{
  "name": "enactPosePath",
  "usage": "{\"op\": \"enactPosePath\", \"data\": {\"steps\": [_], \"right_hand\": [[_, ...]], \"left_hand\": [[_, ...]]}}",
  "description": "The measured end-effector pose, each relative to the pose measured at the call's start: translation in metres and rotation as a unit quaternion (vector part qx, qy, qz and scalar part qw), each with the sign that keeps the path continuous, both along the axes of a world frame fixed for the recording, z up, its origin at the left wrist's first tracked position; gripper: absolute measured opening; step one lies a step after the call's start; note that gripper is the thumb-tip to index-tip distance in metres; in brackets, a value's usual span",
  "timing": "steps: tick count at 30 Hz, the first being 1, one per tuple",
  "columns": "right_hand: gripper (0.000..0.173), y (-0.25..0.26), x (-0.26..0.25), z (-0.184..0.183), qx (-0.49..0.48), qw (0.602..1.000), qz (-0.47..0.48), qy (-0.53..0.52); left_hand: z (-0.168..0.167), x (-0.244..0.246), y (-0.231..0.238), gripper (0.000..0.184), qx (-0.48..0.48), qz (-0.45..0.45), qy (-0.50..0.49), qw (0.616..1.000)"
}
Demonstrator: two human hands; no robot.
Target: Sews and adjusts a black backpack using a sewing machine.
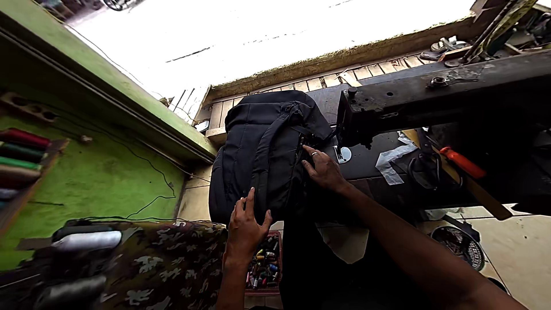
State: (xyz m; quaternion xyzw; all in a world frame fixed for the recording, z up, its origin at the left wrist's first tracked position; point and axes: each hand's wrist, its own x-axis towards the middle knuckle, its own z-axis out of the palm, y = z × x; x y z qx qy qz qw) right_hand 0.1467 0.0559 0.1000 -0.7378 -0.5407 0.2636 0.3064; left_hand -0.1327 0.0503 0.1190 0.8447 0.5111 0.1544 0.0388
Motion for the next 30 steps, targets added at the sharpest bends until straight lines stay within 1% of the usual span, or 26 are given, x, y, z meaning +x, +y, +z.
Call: {"op": "enactPosePath", "data": {"steps": [3,4,5,6,7,8,9,10,11,12,13,14,16,17,19,22,24,26,27,28,30], "right_hand": [[0.057,-0.003,0.007,0.001,-0.007,0.999,0.033,0.032],[0.062,-0.008,0.01,0.0,-0.004,0.998,0.051,0.043],[0.072,-0.014,0.011,0.001,-0.001,0.996,0.074,0.048],[0.084,-0.023,0.012,0.003,0.001,0.994,0.101,0.044],[0.097,-0.032,0.01,0.005,-0.003,0.992,0.125,0.034],[0.105,-0.043,0.007,0.009,-0.016,0.989,0.147,0.019],[0.108,-0.053,0.003,0.011,-0.026,0.986,0.166,0.001],[0.103,-0.06,0.0,0.012,-0.032,0.984,0.177,-0.015],[0.092,-0.066,-0.002,0.01,-0.024,0.984,0.175,-0.021],[0.08,-0.072,-0.004,0.005,-0.007,0.987,0.16,-0.013],[0.07,-0.076,-0.005,0.001,0.007,0.989,0.144,0.004],[0.063,-0.079,-0.005,-0.002,0.025,0.991,0.131,0.026],[0.054,-0.089,0.0,-0.002,0.059,0.989,0.11,0.078],[0.05,-0.095,0.002,0.002,0.059,0.987,0.114,0.099],[0.044,-0.101,0.006,0.014,0.018,0.981,0.146,0.127],[0.038,-0.105,0.007,0.019,-0.049,0.971,0.204,0.117],[0.028,-0.115,0.006,0.02,-0.079,0.946,0.303,0.08],[0.025,-0.134,0.002,0.019,-0.13,0.896,0.421,0.054],[0.027,-0.146,-0.001,0.015,-0.163,0.87,0.463,0.044],[0.026,-0.157,-0.003,0.008,-0.194,0.85,0.49,0.03],[0.027,-0.175,-0.001,-0.008,-0.271,0.819,0.506,-0.008]], "left_hand": [[0.003,0.009,-0.017,0.071,0.035,0.039,0.037,0.998],[0.004,0.011,-0.023,0.07,0.038,0.043,0.049,0.997],[0.006,0.012,-0.029,0.073,0.045,0.044,0.057,0.996],[0.006,0.012,-0.035,0.079,0.052,0.042,0.063,0.996],[0.006,0.012,-0.041,0.09,0.048,0.04,0.068,0.996],[0.004,0.011,-0.046,0.103,0.042,0.038,0.076,0.996],[0.0,0.013,-0.05,0.113,0.036,0.036,0.084,0.995],[-0.005,0.016,-0.053,0.117,0.029,0.035,0.088,0.995],[-0.011,0.019,-0.055,0.118,0.032,0.036,0.088,0.995],[-0.014,0.019,-0.055,0.115,0.047,0.038,0.091,0.994],[-0.01,0.018,-0.054,0.111,0.049,0.044,0.09,0.994],[0.003,0.015,-0.049,0.102,0.03,0.046,0.077,0.996],[0.035,0.006,-0.035,0.081,-0.047,0.049,0.023,0.997],[0.046,0.0,-0.029,0.074,-0.07,0.047,0.006,0.996],[0.06,-0.005,-0.02,0.07,-0.092,0.044,0.009,0.995],[0.06,0.003,-0.024,0.072,-0.104,0.05,0.042,0.992],[0.051,0.007,-0.029,0.073,-0.099,0.062,0.049,0.992],[0.04,0.004,-0.031,0.067,-0.065,0.07,0.019,0.995],[0.035,0.001,-0.031,0.062,-0.046,0.073,-0.004,0.996],[0.033,0.0,-0.029,0.059,-0.033,0.079,-0.022,0.996],[0.031,-0.001,-0.027,0.053,-0.017,0.095,-0.05,0.994]]}}
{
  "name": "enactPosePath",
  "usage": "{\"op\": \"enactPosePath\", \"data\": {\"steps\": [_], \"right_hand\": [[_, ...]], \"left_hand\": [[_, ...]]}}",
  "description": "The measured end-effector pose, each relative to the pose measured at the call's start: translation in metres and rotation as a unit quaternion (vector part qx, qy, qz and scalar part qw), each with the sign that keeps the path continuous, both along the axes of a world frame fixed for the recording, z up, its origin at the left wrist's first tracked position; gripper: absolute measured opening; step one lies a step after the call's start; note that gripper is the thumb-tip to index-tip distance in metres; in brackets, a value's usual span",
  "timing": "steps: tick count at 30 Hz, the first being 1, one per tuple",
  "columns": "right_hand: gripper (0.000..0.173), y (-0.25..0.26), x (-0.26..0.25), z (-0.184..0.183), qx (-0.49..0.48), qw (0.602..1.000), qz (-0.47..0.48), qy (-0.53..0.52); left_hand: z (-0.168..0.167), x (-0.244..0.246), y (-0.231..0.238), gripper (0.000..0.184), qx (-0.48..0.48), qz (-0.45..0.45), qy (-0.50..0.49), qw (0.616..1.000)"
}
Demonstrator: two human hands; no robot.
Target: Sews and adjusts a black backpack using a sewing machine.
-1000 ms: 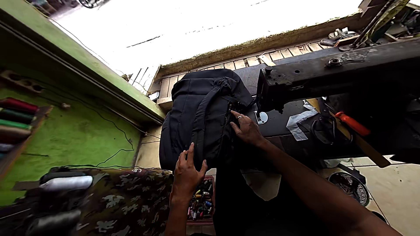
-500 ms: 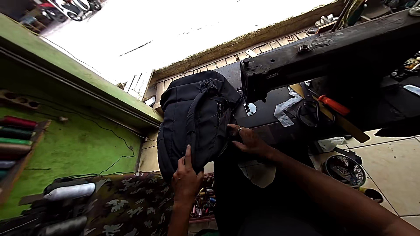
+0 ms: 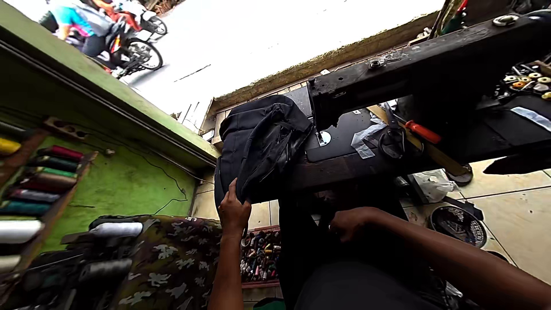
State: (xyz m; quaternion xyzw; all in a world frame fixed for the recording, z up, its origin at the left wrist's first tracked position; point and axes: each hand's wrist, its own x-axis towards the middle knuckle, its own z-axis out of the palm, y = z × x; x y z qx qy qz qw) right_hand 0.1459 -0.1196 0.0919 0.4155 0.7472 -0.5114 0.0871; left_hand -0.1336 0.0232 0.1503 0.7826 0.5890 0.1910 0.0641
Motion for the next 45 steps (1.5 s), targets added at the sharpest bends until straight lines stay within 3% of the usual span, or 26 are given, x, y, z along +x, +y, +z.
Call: {"op": "enactPosePath", "data": {"steps": [3,5,7,9,12,17,21,23,26,28,30,33,34,37,39,41,45], "right_hand": [[0.046,-0.013,0.011,0.0,-0.025,0.996,-0.027,-0.085],[0.048,-0.007,0.02,0.012,0.062,0.99,-0.116,-0.045],[0.046,0.014,0.026,0.028,0.14,0.963,-0.229,0.026],[0.048,0.042,0.023,0.039,0.157,0.928,-0.332,0.064],[0.045,0.085,0.001,0.034,0.212,0.874,-0.436,0.031],[0.038,0.153,-0.028,0.027,0.203,0.874,-0.438,-0.044],[0.036,0.193,-0.017,0.005,0.323,0.85,-0.395,0.13],[0.035,0.186,-0.009,0.011,0.284,0.834,-0.42,0.215],[0.064,0.158,-0.005,0.029,0.118,0.774,-0.559,0.272],[0.072,0.15,-0.002,0.029,0.065,0.757,-0.592,0.269],[0.051,0.143,0.001,0.022,0.082,0.778,-0.578,0.232],[0.031,0.133,0.005,0.018,0.107,0.796,-0.566,0.185],[0.031,0.126,0.006,0.018,0.102,0.795,-0.57,0.182],[0.031,0.106,0.008,0.013,0.096,0.792,-0.577,0.176],[0.03,0.093,0.007,0.012,0.114,0.792,-0.577,0.163],[0.031,0.083,0.008,0.015,0.15,0.789,-0.581,0.135],[0.03,0.073,0.019,0.018,0.23,0.78,-0.579,0.057]], "left_hand": [[0.006,0.003,0.001,0.046,0.019,0.027,-0.023,0.999],[0.008,0.004,-0.002,0.044,0.036,0.038,-0.033,0.998],[0.009,0.006,-0.012,0.042,0.05,0.048,-0.039,0.997],[0.01,0.008,-0.026,0.041,0.067,0.051,-0.049,0.995],[0.012,0.007,-0.042,0.039,0.09,0.043,-0.067,0.993],[0.026,0.004,-0.057,0.038,0.096,0.036,-0.091,0.991],[0.013,0.026,-0.06,0.057,0.103,0.023,-0.079,0.991],[0.002,0.043,-0.064,0.072,0.082,0.027,-0.064,0.994],[-0.015,0.064,-0.07,0.085,0.048,0.015,-0.043,0.998],[-0.027,0.072,-0.071,0.09,0.045,-0.009,-0.019,0.999],[-0.03,0.072,-0.072,0.094,0.008,-0.046,0.029,0.999],[0.01,0.068,-0.051,0.096,-0.167,-0.105,0.139,0.97],[0.024,0.069,-0.038,0.09,-0.157,-0.125,0.151,0.968],[0.04,0.095,0.021,0.064,0.022,-0.224,0.087,0.97],[0.026,0.129,0.077,0.047,0.038,-0.349,0.05,0.935],[0.004,0.163,0.128,0.044,-0.027,-0.486,0.054,0.872],[-0.015,0.201,0.164,0.029,-0.129,-0.637,0.07,0.757]]}}
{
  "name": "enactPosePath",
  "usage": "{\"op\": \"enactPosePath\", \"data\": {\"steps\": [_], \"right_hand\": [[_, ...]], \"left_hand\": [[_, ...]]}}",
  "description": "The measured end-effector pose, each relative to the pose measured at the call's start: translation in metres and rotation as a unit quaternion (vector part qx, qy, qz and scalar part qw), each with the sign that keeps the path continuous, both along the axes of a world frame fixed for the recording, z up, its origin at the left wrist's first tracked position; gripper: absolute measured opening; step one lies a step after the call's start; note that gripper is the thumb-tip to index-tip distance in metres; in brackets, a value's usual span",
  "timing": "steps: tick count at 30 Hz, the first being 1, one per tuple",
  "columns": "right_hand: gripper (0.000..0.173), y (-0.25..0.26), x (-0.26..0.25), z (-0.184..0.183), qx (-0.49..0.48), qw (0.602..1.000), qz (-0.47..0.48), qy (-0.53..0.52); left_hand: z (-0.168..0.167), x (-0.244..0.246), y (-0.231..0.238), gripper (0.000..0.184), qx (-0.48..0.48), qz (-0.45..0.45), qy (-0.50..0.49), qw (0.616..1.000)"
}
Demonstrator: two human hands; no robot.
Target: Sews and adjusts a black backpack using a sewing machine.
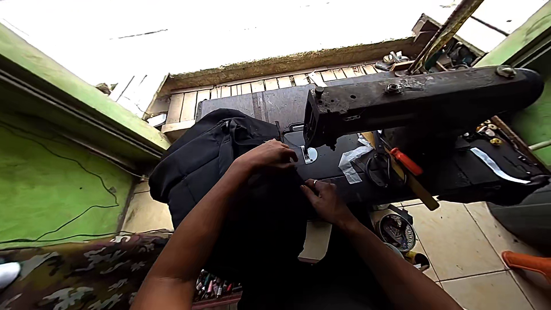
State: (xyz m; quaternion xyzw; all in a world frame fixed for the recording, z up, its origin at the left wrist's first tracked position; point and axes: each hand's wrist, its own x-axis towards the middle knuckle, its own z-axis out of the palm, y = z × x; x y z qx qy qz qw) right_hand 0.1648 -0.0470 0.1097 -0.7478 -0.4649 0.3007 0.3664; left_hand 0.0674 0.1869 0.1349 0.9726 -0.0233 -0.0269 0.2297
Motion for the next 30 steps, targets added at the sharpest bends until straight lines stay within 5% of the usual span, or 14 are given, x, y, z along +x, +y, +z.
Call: {"op": "enactPosePath", "data": {"steps": [4,11,15,22,30], "right_hand": [[0.03,-0.006,0.014,0.0,-0.007,0.999,0.019,-0.041],[0.028,0.018,0.012,0.001,-0.003,0.998,-0.043,-0.054],[0.023,0.024,0.013,-0.002,-0.028,0.998,-0.053,-0.033],[0.028,0.031,0.011,-0.03,0.074,0.957,-0.095,-0.265],[0.023,0.039,0.015,-0.04,0.118,0.932,-0.128,-0.317]], "left_hand": [[-0.003,0.003,0.021,0.012,-0.087,-0.028,-0.036,0.995],[-0.021,0.006,0.024,0.01,-0.16,0.003,-0.077,0.984],[-0.021,0.021,0.028,0.01,-0.125,0.016,-0.062,0.99],[-0.023,0.062,0.037,0.02,-0.048,0.07,0.058,0.995],[-0.01,0.084,0.037,0.014,-0.027,0.098,0.122,0.987]]}}
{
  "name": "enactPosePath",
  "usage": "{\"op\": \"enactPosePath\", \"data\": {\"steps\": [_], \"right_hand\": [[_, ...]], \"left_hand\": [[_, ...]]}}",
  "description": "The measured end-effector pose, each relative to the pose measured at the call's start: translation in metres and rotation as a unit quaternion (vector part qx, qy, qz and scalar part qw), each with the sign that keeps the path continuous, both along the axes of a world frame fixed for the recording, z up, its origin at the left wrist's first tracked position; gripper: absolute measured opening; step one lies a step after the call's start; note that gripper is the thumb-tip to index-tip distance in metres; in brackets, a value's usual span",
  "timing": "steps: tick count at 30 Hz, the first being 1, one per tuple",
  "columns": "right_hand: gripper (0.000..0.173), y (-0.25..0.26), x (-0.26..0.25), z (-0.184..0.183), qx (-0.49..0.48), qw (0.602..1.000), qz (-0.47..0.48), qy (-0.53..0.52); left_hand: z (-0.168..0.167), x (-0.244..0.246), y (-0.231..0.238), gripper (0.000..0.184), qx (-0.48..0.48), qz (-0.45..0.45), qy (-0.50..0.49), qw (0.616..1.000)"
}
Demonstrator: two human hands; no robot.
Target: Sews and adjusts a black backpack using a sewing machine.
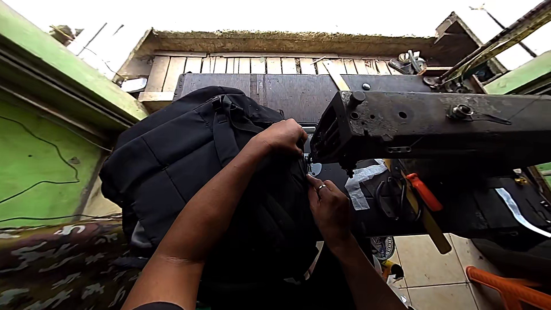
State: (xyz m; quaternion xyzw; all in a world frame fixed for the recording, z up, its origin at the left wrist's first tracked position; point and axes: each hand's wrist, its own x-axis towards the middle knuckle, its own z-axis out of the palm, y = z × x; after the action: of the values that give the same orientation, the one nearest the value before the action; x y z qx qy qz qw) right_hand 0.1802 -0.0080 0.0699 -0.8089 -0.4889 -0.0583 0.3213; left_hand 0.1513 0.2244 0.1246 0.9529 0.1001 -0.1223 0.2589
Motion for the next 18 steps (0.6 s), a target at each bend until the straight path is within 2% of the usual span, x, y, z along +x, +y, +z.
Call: {"op": "enactPosePath", "data": {"steps": [9,18], "right_hand": [[0.021,0.008,0.009,-0.001,0.007,1.0,-0.014,0.003],[0.022,0.002,0.009,0.003,-0.012,1.0,-0.005,0.006]], "left_hand": [[-0.004,0.012,0.013,0.016,-0.007,-0.033,-0.042,0.999],[-0.006,0.01,0.002,0.017,-0.011,-0.004,-0.024,1.0]]}}
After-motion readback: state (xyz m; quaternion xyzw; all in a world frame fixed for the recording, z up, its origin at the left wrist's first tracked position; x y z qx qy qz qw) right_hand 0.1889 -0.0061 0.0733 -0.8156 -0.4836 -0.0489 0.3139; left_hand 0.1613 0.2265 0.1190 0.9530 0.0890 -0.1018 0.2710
